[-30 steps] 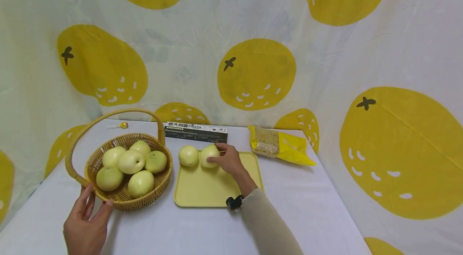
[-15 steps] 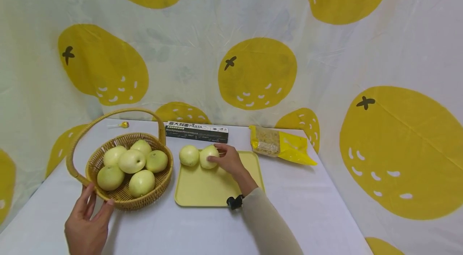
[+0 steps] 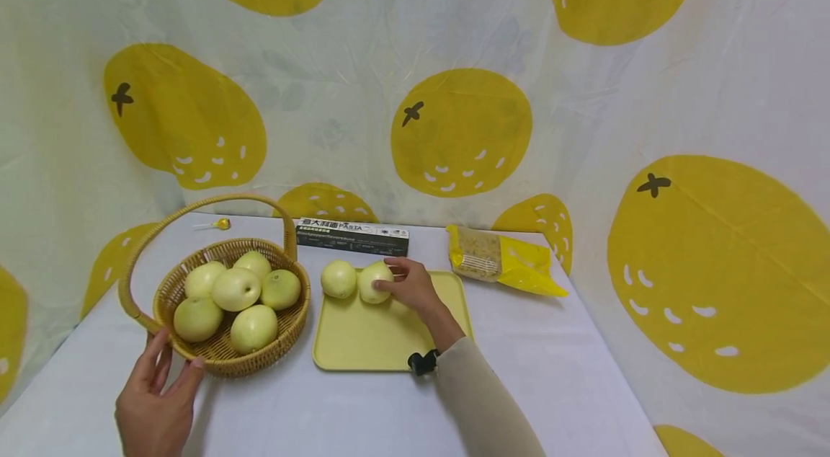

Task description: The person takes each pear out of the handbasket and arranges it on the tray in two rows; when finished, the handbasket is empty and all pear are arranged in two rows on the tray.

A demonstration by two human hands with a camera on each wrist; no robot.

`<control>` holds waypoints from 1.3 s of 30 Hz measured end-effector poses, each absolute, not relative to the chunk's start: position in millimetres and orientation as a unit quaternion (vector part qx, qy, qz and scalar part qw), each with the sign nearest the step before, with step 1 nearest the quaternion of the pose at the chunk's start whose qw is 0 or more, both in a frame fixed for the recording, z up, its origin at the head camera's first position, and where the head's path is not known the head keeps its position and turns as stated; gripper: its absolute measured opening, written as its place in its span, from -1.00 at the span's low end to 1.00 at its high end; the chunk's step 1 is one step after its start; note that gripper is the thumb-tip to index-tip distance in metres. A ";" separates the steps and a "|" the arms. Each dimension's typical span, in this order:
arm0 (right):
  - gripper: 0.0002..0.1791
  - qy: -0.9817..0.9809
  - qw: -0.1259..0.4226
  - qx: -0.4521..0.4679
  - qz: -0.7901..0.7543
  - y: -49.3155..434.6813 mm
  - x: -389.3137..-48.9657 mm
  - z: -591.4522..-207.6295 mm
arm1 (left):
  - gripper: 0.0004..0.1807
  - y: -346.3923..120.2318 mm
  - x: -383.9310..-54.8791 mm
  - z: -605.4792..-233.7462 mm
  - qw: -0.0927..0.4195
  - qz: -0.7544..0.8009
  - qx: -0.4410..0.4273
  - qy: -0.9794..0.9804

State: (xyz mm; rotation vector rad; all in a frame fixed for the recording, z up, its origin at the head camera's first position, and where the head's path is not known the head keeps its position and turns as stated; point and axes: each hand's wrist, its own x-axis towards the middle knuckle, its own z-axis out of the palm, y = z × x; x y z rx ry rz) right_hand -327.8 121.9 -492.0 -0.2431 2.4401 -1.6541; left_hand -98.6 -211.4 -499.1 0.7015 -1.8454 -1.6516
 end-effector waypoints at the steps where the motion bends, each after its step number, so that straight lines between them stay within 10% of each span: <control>1: -0.29 0.823 0.088 -0.083 -0.555 122.4 -327.1 -491.2 | -0.11 -211.5 -98.5 -499.0 0.281 -0.615 0.260 -0.689; 19: -0.42 0.818 -0.029 -0.146 -0.555 115.2 -307.2 -448.2 | -0.11 -213.0 -98.6 -501.4 0.281 -0.633 0.253 -0.675; 39: -0.42 0.777 -0.032 -0.241 -0.581 76.8 -274.2 -395.1 | -0.11 -212.4 -99.0 -501.5 0.283 -0.638 0.252 -0.670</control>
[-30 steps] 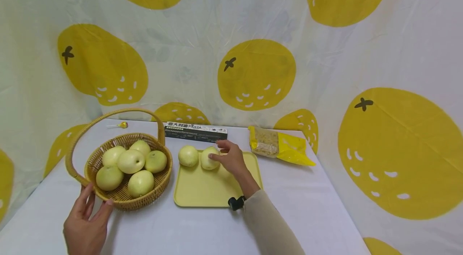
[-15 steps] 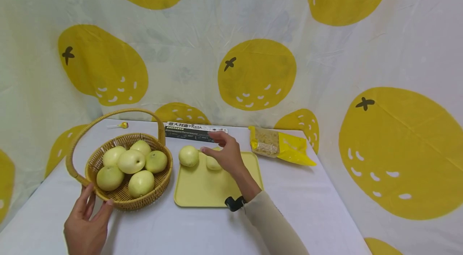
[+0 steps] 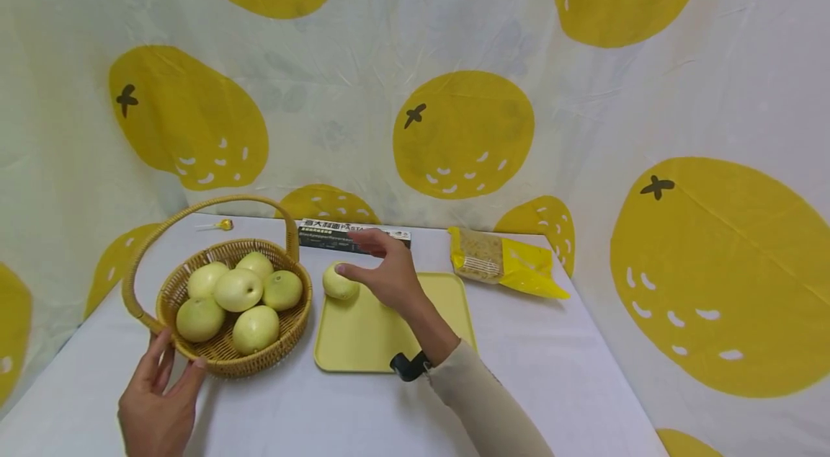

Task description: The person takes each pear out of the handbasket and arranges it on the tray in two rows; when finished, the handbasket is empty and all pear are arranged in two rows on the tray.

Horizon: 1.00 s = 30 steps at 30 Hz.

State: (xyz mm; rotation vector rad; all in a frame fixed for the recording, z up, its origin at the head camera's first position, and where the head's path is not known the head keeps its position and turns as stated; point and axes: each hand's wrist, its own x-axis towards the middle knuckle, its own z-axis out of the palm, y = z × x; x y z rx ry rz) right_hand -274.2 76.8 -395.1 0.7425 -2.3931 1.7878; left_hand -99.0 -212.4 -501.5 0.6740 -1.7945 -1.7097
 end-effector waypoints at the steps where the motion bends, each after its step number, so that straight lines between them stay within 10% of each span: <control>1: -0.42 -0.776 0.031 0.244 0.581 75.1 -273.4 -393.7 | -0.11 -212.4 -99.0 -501.4 0.283 -0.639 0.252 -0.670; 30: -0.36 -0.772 -0.051 0.332 0.540 -14.3 -277.7 -388.9 | -0.14 -210.4 -98.0 -500.2 0.286 -0.623 0.258 -0.680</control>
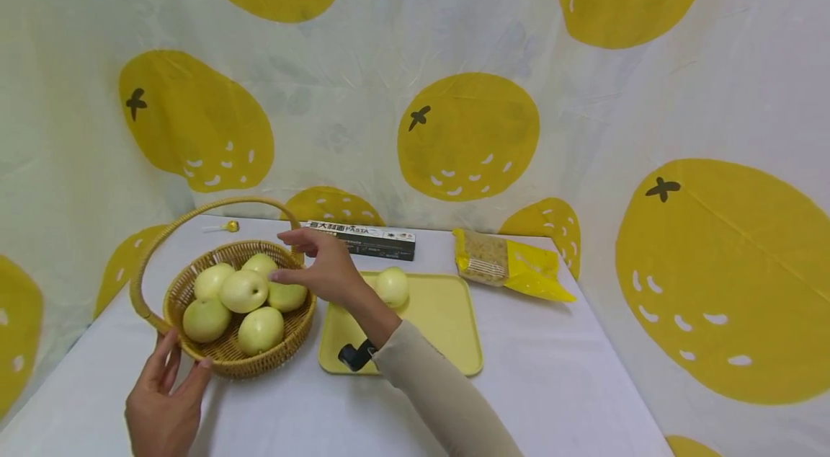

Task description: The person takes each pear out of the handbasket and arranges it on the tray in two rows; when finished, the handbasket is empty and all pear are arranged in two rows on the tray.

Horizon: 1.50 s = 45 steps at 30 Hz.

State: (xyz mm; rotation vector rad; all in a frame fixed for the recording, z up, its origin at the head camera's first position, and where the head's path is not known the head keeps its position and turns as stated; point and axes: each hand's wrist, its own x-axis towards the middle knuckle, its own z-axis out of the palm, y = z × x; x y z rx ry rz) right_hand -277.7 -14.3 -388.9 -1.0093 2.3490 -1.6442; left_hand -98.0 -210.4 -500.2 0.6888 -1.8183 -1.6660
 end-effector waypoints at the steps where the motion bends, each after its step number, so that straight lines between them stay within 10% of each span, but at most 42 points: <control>1: -0.36 0.772 0.055 -0.333 -0.539 -17.2 -278.4 -389.6 | -0.14 -210.3 -98.0 -500.4 0.284 -0.622 0.260 -0.682; 45: -0.28 0.850 0.131 -0.334 -0.386 -103.3 -291.3 -428.9 | -0.13 -210.0 -99.0 -501.0 0.281 -0.606 0.262 -0.697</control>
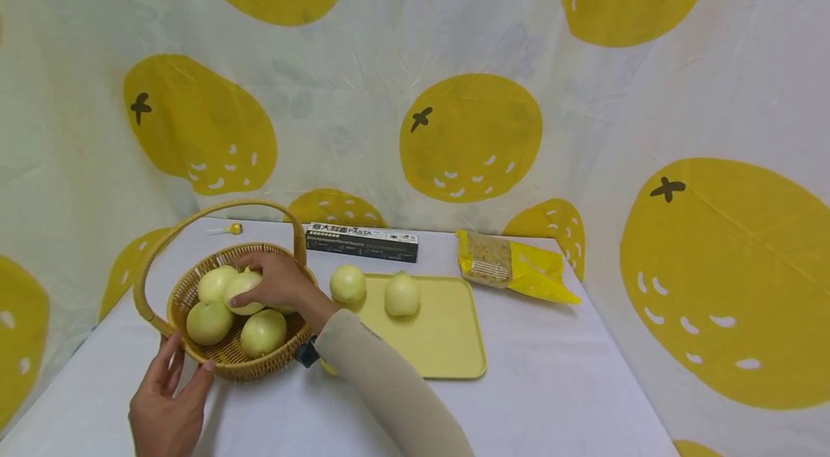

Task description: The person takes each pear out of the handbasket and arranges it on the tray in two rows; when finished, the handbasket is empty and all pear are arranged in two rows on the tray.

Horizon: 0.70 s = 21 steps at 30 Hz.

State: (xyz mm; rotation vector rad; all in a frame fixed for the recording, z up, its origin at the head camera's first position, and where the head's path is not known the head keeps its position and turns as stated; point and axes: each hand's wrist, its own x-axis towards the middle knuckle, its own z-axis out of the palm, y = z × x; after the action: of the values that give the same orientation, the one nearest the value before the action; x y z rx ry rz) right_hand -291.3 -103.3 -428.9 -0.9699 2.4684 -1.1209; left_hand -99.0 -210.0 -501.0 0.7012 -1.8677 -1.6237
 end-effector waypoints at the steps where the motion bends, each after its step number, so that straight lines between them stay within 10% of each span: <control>1: -0.29 0.853 0.128 -0.336 -0.378 -103.4 -291.2 -428.9 | -0.13 -209.7 -99.0 -501.0 0.282 -0.605 0.261 -0.698; 21: -0.24 0.876 0.032 -0.365 -0.313 -98.8 -274.9 -424.3 | -0.14 -210.2 -99.2 -499.1 0.275 -0.606 0.267 -0.697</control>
State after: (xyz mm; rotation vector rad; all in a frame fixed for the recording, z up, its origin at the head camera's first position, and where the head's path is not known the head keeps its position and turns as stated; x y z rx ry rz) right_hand -274.9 -98.8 -424.3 -1.1228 2.6992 -0.9647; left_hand -99.2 -210.2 -499.1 0.7187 -1.8742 -1.6293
